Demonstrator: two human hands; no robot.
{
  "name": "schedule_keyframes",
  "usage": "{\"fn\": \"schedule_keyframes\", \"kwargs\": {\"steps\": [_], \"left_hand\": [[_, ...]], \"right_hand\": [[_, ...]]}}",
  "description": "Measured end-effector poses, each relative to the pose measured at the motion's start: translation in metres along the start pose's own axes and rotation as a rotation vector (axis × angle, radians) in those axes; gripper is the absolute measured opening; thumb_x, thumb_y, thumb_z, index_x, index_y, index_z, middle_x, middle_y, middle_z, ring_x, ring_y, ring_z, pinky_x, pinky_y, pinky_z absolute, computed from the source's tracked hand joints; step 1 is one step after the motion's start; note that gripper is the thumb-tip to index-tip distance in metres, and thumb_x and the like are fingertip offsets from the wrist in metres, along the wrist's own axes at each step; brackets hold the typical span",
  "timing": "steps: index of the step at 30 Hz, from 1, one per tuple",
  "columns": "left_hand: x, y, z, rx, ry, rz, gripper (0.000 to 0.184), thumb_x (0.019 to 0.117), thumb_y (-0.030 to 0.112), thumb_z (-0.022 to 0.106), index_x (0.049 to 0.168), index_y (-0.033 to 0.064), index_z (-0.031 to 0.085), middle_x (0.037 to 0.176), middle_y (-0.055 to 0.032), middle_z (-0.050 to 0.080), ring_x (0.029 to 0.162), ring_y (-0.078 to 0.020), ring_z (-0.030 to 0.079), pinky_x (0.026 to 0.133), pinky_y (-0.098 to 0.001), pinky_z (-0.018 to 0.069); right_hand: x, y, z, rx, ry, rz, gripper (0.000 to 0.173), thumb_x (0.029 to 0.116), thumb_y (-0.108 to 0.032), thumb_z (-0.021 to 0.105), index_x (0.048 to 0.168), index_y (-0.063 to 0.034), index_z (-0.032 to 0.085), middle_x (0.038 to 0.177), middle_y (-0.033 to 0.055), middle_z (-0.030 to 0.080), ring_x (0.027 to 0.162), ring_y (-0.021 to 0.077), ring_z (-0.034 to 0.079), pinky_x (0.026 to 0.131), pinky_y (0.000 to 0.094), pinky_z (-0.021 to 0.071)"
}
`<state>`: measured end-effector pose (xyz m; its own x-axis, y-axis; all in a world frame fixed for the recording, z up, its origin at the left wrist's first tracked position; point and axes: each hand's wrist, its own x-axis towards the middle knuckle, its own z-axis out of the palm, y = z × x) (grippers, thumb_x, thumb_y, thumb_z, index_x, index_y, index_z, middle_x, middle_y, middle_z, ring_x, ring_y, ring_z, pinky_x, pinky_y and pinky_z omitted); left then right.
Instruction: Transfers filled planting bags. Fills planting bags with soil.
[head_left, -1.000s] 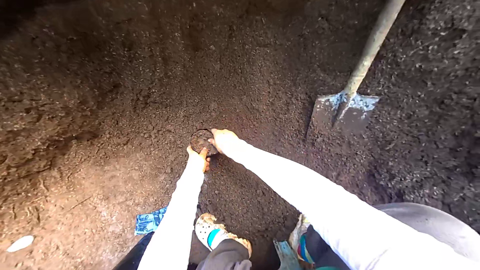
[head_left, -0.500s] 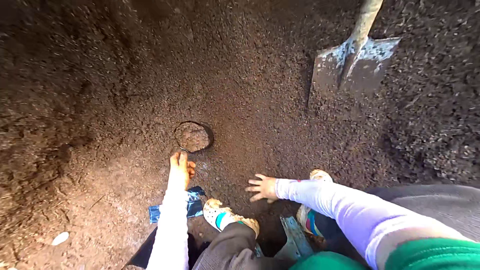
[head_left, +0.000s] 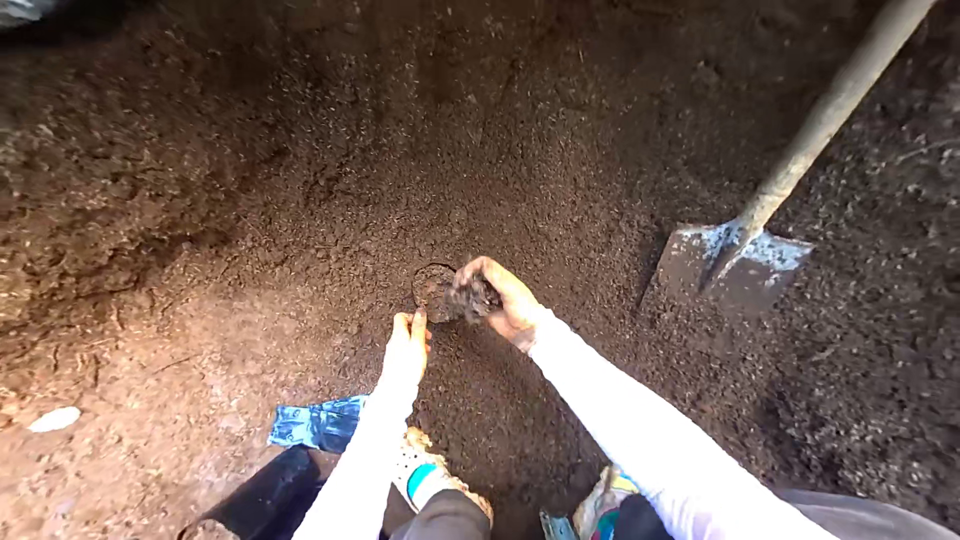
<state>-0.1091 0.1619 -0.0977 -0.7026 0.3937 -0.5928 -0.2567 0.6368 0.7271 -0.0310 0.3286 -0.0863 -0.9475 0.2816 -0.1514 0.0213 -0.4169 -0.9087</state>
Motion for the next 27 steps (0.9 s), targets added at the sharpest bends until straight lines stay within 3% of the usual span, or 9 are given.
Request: {"fn": "schedule_keyframes", "kwargs": {"steps": [3,8,11,13,19,21,24,25,27], "left_hand": [[0.0,0.002,-0.003,0.052,-0.07,-0.005,0.049,0.1139,0.039,0.029,0.133,0.0008,0.052,0.103,-0.0135,0.063,0.083,-0.0202,0.063,0.079,-0.0389,0.0532],[0.007,0.006,-0.009,0.215,-0.096,0.022,0.056,0.1113,0.049,0.034,0.129,0.0009,0.056,0.109,-0.0203,0.067,0.102,-0.0339,0.067,0.092,-0.0554,0.0509],[0.008,0.012,-0.009,0.304,-0.086,0.056,0.053,0.1139,0.04,0.026,0.133,0.0015,0.055,0.113,-0.0233,0.067,0.109,-0.0382,0.066,0.096,-0.0593,0.05],[0.007,0.017,-0.009,0.331,-0.06,0.062,0.048,0.1145,0.033,0.026,0.133,0.0015,0.056,0.115,-0.0244,0.067,0.111,-0.0393,0.066,0.096,-0.0597,0.0495],[0.014,0.012,-0.012,0.192,0.014,0.11,0.042,0.1139,0.026,0.033,0.123,-0.0039,0.06,0.102,-0.0228,0.066,0.098,-0.0353,0.066,0.092,-0.0549,0.05],[0.015,0.004,-0.005,0.108,0.028,0.133,0.039,0.1138,0.025,0.034,0.117,-0.0021,0.061,0.092,-0.0178,0.062,0.088,-0.0303,0.063,0.086,-0.0498,0.0512],[0.026,0.0,0.0,-0.378,0.246,0.171,0.034,0.1124,0.019,0.031,0.099,0.0042,0.058,0.074,0.0016,0.044,0.064,-0.0082,0.045,0.064,-0.0249,0.0419],[0.03,0.002,-0.001,-0.532,0.313,0.098,0.034,0.113,0.024,0.03,0.1,0.0068,0.055,0.077,0.0015,0.049,0.066,-0.0077,0.05,0.063,-0.0237,0.0443],[0.034,0.002,-0.003,-0.771,0.273,-0.197,0.053,0.1124,0.046,0.03,0.145,0.0059,0.043,0.129,-0.0204,0.059,0.114,-0.0348,0.06,0.09,-0.0547,0.0513]], "right_hand": [[0.023,-0.007,0.02,-0.279,0.089,-0.111,0.039,0.1106,-0.025,0.033,0.115,-0.0025,0.064,0.107,0.004,0.068,0.097,0.0078,0.064,0.087,0.0276,0.054],[0.047,-0.027,0.019,-0.909,0.107,-0.439,0.055,0.1107,-0.028,0.022,0.122,0.0048,0.065,0.127,0.0185,0.066,0.124,0.026,0.06,0.111,0.0437,0.0457],[0.078,-0.018,0.028,-1.412,0.293,-0.6,0.041,0.1081,-0.031,0.037,0.115,-0.0078,0.071,0.125,0.0202,0.064,0.122,0.0408,0.056,0.103,0.0601,0.0409],[0.089,0.009,0.036,-1.697,0.133,-0.535,0.036,0.1061,-0.035,0.05,0.121,-0.0093,0.07,0.129,0.0245,0.063,0.125,0.0468,0.056,0.104,0.0677,0.0387],[0.093,0.015,0.054,-1.754,-0.007,-0.715,0.025,0.1035,-0.031,0.056,0.111,-0.0131,0.071,0.112,0.0171,0.068,0.11,0.0375,0.063,0.096,0.0568,0.0434],[0.092,0.027,0.04,-1.785,-0.085,-0.586,0.028,0.1059,-0.028,0.053,0.114,-0.0081,0.07,0.118,0.0202,0.068,0.115,0.04,0.064,0.099,0.0616,0.045],[0.105,0.004,0.035,-1.782,-0.112,-0.427,0.033,0.1055,-0.031,0.054,0.118,-0.004,0.068,0.125,0.0265,0.064,0.12,0.048,0.059,0.099,0.0689,0.0421],[0.106,-0.013,0.03,-1.731,-0.104,-0.359,0.032,0.1044,-0.025,0.055,0.123,-0.002,0.068,0.131,0.0295,0.061,0.125,0.0526,0.055,0.098,0.0735,0.0403],[0.112,-0.03,0.0,-1.519,-0.079,-0.191,0.039,0.1077,-0.014,0.036,0.136,0.0018,0.058,0.144,0.0296,0.051,0.138,0.0517,0.043,0.104,0.0728,0.0382]]}}
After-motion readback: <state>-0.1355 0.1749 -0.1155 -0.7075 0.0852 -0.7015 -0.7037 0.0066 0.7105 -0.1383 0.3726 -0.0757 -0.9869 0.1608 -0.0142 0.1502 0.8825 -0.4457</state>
